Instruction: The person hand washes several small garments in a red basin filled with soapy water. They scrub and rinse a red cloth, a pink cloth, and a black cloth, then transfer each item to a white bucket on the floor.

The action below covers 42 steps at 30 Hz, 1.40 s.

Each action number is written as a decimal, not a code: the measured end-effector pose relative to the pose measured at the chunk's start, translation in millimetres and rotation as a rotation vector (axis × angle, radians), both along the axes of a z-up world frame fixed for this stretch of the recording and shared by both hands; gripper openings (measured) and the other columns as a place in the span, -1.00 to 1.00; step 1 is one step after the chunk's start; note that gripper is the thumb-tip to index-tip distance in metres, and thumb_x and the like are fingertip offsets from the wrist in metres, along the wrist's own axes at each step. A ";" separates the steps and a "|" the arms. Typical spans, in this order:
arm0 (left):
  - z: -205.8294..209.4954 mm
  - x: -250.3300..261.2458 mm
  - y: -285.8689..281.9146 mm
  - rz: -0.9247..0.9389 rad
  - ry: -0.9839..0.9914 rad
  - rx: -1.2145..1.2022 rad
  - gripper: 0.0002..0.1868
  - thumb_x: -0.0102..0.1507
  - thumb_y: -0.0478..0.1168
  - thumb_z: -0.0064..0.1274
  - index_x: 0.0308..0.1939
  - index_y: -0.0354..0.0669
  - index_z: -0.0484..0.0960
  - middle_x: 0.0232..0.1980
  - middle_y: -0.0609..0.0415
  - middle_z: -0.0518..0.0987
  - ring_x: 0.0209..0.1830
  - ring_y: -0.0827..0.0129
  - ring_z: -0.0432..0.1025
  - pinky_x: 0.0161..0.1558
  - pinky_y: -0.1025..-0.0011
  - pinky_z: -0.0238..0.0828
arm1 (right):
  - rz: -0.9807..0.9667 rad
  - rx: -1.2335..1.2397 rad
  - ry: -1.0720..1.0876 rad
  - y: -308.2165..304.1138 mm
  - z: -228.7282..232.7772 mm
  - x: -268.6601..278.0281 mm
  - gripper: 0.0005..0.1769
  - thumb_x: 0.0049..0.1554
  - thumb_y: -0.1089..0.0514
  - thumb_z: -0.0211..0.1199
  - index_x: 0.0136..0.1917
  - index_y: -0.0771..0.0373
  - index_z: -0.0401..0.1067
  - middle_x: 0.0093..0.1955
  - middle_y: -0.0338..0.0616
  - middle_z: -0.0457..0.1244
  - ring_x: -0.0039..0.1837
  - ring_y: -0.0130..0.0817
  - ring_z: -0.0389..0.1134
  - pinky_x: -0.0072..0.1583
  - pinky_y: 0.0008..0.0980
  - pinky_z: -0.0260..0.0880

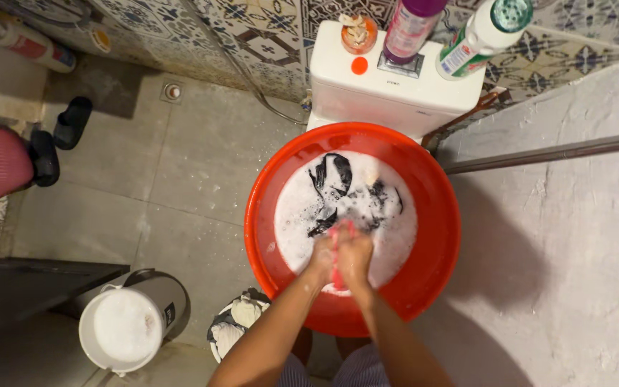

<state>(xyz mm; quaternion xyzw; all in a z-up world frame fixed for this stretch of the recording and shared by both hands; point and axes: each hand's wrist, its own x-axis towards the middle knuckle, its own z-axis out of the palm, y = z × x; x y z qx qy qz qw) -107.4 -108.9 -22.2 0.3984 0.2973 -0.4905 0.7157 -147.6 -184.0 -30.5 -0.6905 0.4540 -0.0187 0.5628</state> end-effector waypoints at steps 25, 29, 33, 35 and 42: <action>40.6 -10.7 -11.1 -0.375 0.128 0.233 -0.51 0.32 0.12 0.00 0.19 -0.08 0.53 0.07 0.00 0.53 -0.14 0.30 0.47 -0.28 0.14 0.46 | -0.204 0.361 -0.006 -34.1 -73.4 -21.7 -0.75 0.24 0.08 0.24 0.03 0.31 0.54 -0.07 -0.11 0.42 -0.07 -0.30 0.43 -0.04 -0.29 0.44; 110.5 37.6 17.3 -0.376 0.031 0.182 -0.50 0.27 0.10 0.04 0.16 -0.13 0.53 0.03 -0.05 0.56 -0.15 0.32 0.54 -0.23 0.27 0.60 | -0.092 0.364 0.115 -39.0 -76.3 -35.0 -0.74 0.24 0.06 0.24 0.04 0.30 0.54 -0.06 -0.10 0.42 -0.06 -0.29 0.44 -0.04 -0.28 0.45; 164.9 62.8 50.5 -0.539 -0.081 0.120 -0.52 0.29 0.03 0.14 0.17 -0.18 0.56 -0.03 0.00 0.68 -0.17 0.41 0.55 -0.23 0.47 0.51 | -0.057 0.468 0.147 -23.8 -94.6 -12.1 -0.73 0.24 0.05 0.24 0.05 0.29 0.55 -0.05 -0.09 0.43 -0.05 -0.28 0.45 -0.03 -0.28 0.46; 187.3 58.2 69.9 -0.725 -0.164 0.131 -0.57 0.32 -0.01 0.13 0.19 -0.12 0.62 -0.17 0.07 0.66 -0.38 0.41 0.32 -0.41 0.45 0.20 | -0.035 0.517 0.118 -26.3 -109.4 18.7 -0.73 0.24 0.05 0.24 0.05 0.29 0.55 -0.04 -0.08 0.43 -0.04 -0.27 0.45 -0.02 -0.28 0.46; 174.5 46.8 83.0 -0.806 -0.669 0.423 -0.69 0.35 -0.05 0.17 -0.16 -0.29 0.67 -0.45 0.17 0.47 -0.46 0.55 0.29 -0.39 0.47 0.31 | 0.021 0.534 -0.067 -69.2 -95.5 116.5 -0.71 0.23 0.03 0.24 0.07 0.27 0.55 -0.02 -0.06 0.44 -0.02 -0.26 0.47 -0.01 -0.27 0.47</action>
